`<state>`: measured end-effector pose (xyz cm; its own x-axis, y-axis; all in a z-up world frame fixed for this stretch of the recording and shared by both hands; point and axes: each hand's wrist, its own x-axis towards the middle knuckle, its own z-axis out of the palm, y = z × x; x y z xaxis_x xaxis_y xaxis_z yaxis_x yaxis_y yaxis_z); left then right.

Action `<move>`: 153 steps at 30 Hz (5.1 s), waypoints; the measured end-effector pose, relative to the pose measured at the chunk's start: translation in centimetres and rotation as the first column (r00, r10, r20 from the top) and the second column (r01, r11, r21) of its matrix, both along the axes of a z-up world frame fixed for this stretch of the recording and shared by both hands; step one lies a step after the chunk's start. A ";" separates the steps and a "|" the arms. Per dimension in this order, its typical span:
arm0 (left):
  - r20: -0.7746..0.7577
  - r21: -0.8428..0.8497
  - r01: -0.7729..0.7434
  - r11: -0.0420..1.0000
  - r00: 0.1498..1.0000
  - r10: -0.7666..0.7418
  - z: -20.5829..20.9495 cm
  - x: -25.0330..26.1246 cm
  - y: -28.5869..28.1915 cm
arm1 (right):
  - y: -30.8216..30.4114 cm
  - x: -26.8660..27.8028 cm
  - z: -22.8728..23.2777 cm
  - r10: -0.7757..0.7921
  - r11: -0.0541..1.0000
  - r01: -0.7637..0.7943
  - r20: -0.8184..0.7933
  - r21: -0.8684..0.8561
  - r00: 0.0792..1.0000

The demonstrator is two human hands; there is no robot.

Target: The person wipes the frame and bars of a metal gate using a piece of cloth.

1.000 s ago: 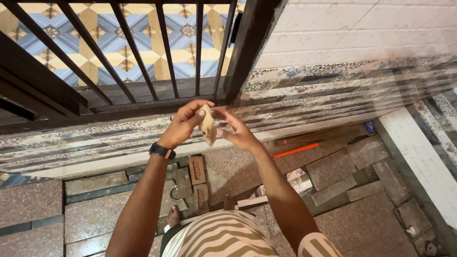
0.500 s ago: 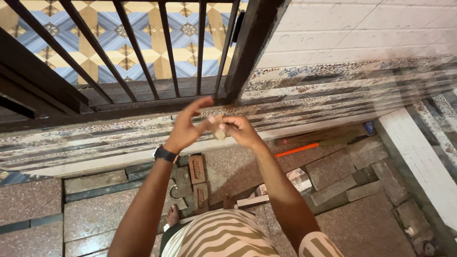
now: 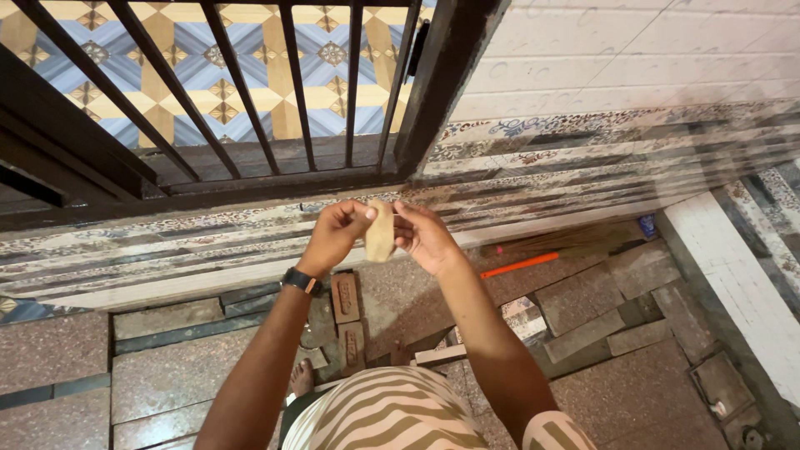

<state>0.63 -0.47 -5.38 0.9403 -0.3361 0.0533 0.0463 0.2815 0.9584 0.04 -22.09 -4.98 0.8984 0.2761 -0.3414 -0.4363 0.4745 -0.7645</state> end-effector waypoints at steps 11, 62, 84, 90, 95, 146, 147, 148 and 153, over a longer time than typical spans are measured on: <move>-0.257 -0.042 -0.156 0.987 0.956 0.140 -0.4 -0.3 -0.6 | 1.2 -2.2 2.4 0.392 0.621 0.490 0.784 -0.612 0.482; 0.276 0.330 -0.211 0.920 0.954 0.120 -1.1 15.3 4.7 | 4.3 6.9 -2.9 0.394 -0.001 0.452 0.415 -0.892 0.820; 0.354 0.476 -0.179 0.861 0.935 -0.001 0.1 16.0 5.7 | 5.3 7.4 -5.1 0.268 0.037 0.715 0.696 -0.698 0.666; 0.388 0.492 -0.199 0.847 0.922 -0.009 0.5 16.0 5.7 | 7.6 9.8 -10.0 -0.479 0.573 0.731 0.572 -0.371 0.666; 0.372 0.438 -0.216 0.873 0.927 0.042 0.6 15.7 5.5 | 8.9 9.0 -8.3 -0.602 0.646 0.730 0.441 -0.221 0.666; 0.603 0.473 -0.735 0.485 0.672 0.431 -0.3 14.1 2.9 | 7.6 9.7 0.0 -0.534 0.799 0.591 0.318 -0.113 0.784; 0.607 0.499 -0.729 0.469 0.680 0.410 -0.3 14.2 2.9 | 7.8 9.8 1.4 -0.544 0.792 0.608 0.385 -0.058 0.746; 0.610 0.525 -0.724 0.448 0.687 0.395 -0.3 14.2 3.0 | 7.9 10.0 2.6 -0.548 0.789 0.614 0.448 -0.002 0.706; 0.515 0.564 -0.625 0.540 0.777 0.361 0.5 14.5 3.3 | 7.3 10.2 2.3 -0.423 0.759 0.643 0.670 -0.106 0.610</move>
